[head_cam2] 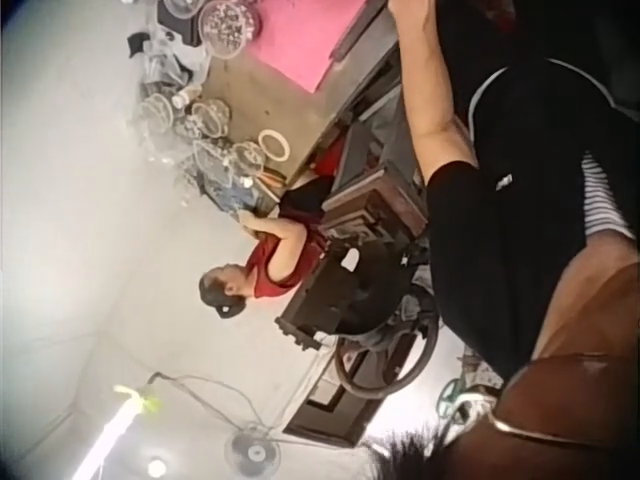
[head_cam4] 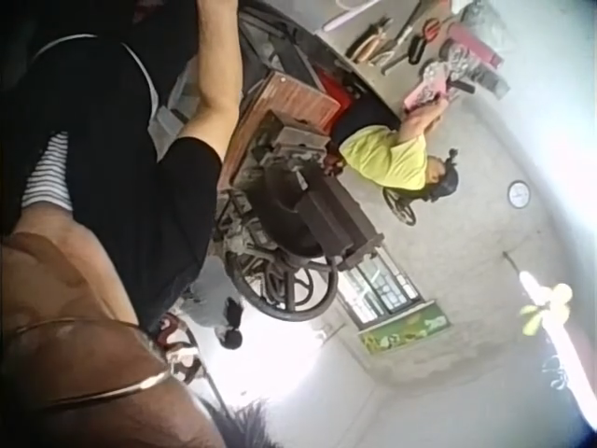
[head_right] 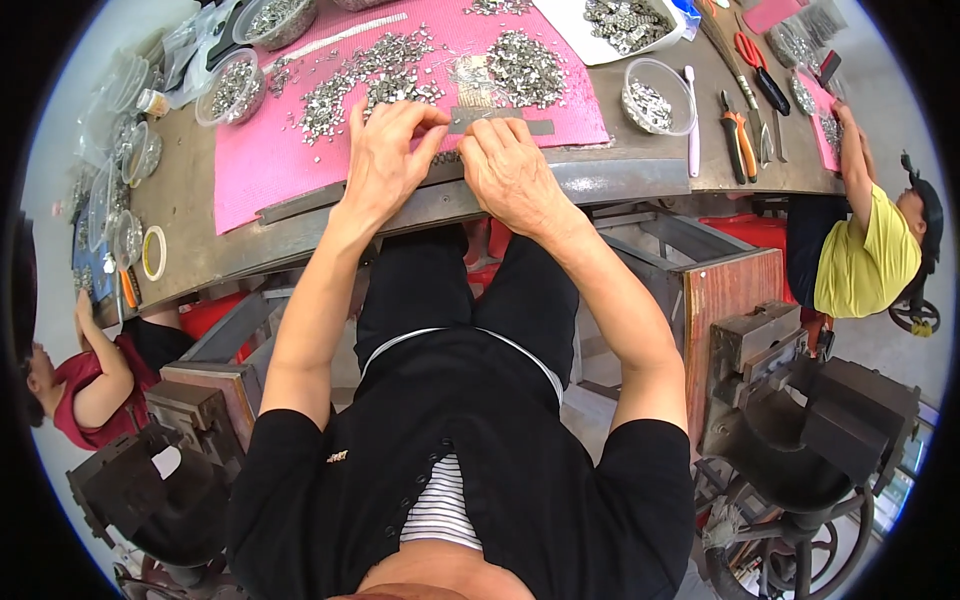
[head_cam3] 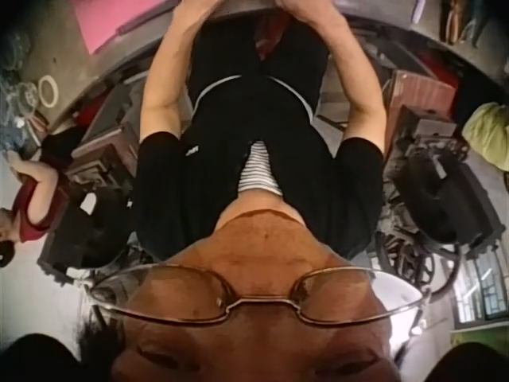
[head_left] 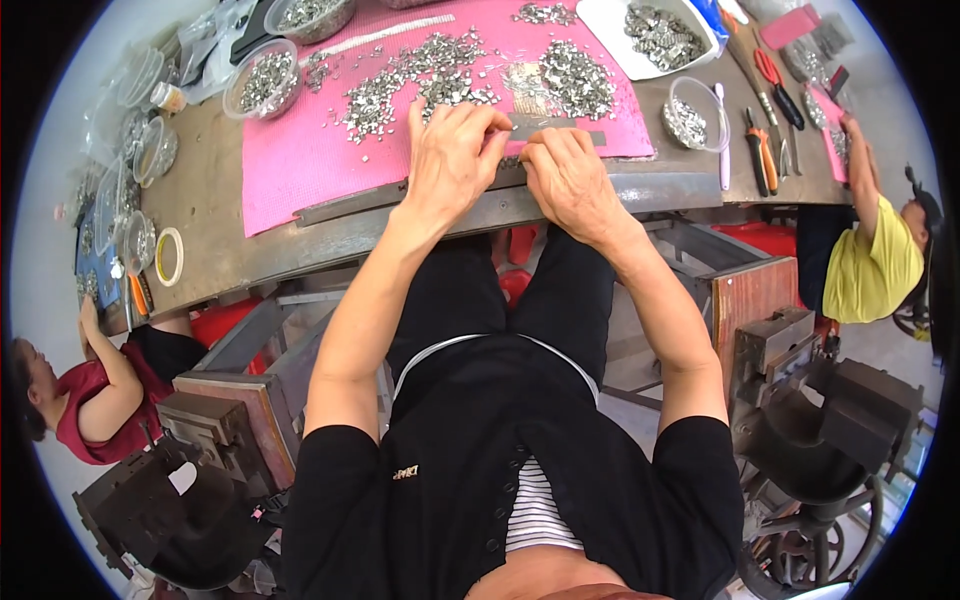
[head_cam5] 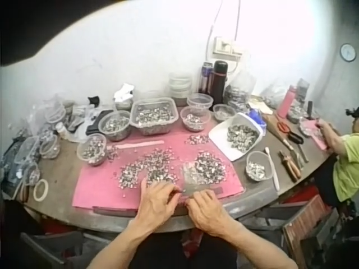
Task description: Assembling small metal components using a manual press and cleaning them with a brush.
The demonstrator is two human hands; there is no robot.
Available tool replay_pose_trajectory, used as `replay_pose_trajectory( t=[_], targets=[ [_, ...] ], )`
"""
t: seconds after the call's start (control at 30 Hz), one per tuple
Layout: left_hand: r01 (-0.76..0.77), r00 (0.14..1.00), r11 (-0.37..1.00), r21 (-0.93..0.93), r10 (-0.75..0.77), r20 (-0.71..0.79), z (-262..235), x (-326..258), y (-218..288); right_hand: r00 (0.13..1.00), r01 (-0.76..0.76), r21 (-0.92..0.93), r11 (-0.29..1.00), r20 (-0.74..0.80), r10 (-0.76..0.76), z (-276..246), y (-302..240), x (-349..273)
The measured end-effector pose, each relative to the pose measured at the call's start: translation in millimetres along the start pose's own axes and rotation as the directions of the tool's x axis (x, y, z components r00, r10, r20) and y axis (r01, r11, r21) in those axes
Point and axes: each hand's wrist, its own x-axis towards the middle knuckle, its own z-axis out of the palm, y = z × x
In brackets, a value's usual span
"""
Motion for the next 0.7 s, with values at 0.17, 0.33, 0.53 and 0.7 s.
replay_pose_trajectory(
  t=[0.17,0.33,0.53,0.7],
  targets=[
    [-0.151,0.986,0.984,0.099,0.142,0.093,10.4,19.6,-17.1,1.000,0.015,-0.003,1.000,0.004,-0.015,-1.3,-0.5,-2.1],
    [-0.171,0.977,0.980,0.105,0.155,0.144,12.3,22.7,-23.0,1.000,-0.001,0.025,1.000,-0.028,0.002,-0.1,-2.9,-2.2],
    [-0.151,0.983,0.984,0.092,0.139,0.123,12.6,18.0,-22.4,0.990,-0.027,0.127,0.991,-0.135,0.044,3.6,-3.0,-5.3],
    [-0.166,0.981,0.982,0.092,0.155,0.114,13.3,16.5,-21.5,0.981,-0.097,0.208,0.973,-0.145,0.129,7.7,-3.0,-8.1]
  ],
)
